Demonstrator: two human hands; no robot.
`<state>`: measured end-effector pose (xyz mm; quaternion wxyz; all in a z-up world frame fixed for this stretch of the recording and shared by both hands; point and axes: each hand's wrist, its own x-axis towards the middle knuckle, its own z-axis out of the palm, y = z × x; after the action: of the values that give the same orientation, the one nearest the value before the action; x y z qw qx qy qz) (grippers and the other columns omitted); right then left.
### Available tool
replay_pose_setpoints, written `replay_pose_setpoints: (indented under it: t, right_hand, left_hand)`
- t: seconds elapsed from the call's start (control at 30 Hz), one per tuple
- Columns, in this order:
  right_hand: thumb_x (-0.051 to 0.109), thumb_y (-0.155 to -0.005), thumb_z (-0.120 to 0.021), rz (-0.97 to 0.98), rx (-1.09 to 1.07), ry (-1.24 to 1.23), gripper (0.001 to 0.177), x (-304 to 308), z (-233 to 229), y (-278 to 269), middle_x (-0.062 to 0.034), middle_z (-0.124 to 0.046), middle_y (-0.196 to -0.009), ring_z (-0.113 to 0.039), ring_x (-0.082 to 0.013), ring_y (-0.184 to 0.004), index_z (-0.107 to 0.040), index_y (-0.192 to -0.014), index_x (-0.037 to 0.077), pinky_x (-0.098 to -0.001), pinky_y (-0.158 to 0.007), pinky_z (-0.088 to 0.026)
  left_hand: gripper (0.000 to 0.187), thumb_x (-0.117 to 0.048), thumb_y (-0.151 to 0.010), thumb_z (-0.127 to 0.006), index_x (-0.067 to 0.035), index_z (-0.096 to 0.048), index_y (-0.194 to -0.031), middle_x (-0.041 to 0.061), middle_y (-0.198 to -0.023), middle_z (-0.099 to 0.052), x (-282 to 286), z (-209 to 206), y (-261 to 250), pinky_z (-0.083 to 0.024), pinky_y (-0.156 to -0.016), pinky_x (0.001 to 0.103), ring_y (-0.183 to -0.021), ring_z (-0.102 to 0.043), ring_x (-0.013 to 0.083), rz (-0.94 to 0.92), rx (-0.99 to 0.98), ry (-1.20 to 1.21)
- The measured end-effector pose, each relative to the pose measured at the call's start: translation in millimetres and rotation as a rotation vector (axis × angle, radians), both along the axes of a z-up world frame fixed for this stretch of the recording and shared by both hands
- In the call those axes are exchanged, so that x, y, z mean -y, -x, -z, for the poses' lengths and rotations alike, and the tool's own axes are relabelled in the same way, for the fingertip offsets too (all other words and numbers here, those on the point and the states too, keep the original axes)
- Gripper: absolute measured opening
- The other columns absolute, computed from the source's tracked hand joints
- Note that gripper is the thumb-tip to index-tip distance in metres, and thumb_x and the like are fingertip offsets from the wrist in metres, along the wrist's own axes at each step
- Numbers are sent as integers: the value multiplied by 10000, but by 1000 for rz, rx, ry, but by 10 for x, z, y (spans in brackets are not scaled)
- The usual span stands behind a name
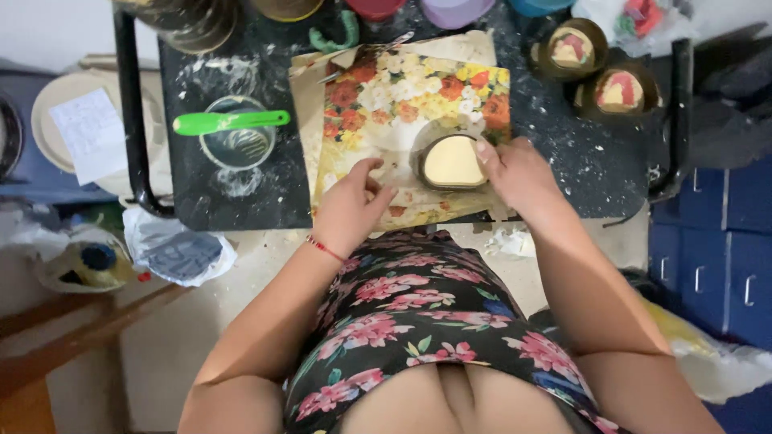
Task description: Mixing dental plaster in a bowl and pouring it into circular molds on a laboratory bench
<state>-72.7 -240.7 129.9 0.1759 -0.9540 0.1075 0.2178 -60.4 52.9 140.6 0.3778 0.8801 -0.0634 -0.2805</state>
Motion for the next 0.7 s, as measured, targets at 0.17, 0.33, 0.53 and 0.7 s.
replay_pose_setpoints:
  t: [0.17,0.33,0.53,0.7]
  right_hand:
    - [625,-1128,-322,-203,166,185,824,-153,371,-464,-322,-699,-963,-685,-513,-1052,-783,-939,-32,-562,-952,-510]
    - [526,-1128,-361,-444,183,165,683,-658,203,-698,-198,-755,-1103,-642,-449,-1179,-826,-962,55,-526,-979,-444]
    - [573,-1059,-323,-175,-163,-410,591,-1475,-346,-736,-46,-794,-1107,-587,-363,-1326,-779,-1153,208,-560,-1190,-231]
    - [250,-1052,-520,-401,-336,-628,441,-2326,-415,-920,-60,-749,-900,-703,-132,-801,-623,-1474,174,-283,-771,-577]
  left_hand:
    - [534,-410,-940,-673,-179,-576,-1411,63,-1062,-794,-546,28,319,-556,-902,506,-1025,-732,340,-150,54,-27]
    - [519,-368,-921,-733,-129,-620,-1367,87,-982,-798,-1066,73,441,-555,-844,500,-924,-742,345,-315,189,42]
    - [450,-268,-914,-790,-87,-662,-1305,172,-1032,-755,-1689,-69,35,-539,-873,553,-1002,-693,435,-392,597,-107]
    - [1491,-758,-515,-981,-171,-228,-1659,102,-1683,-358,-1760,87,-595,-285,-1147,656,-1533,-281,345,105,762,-512]
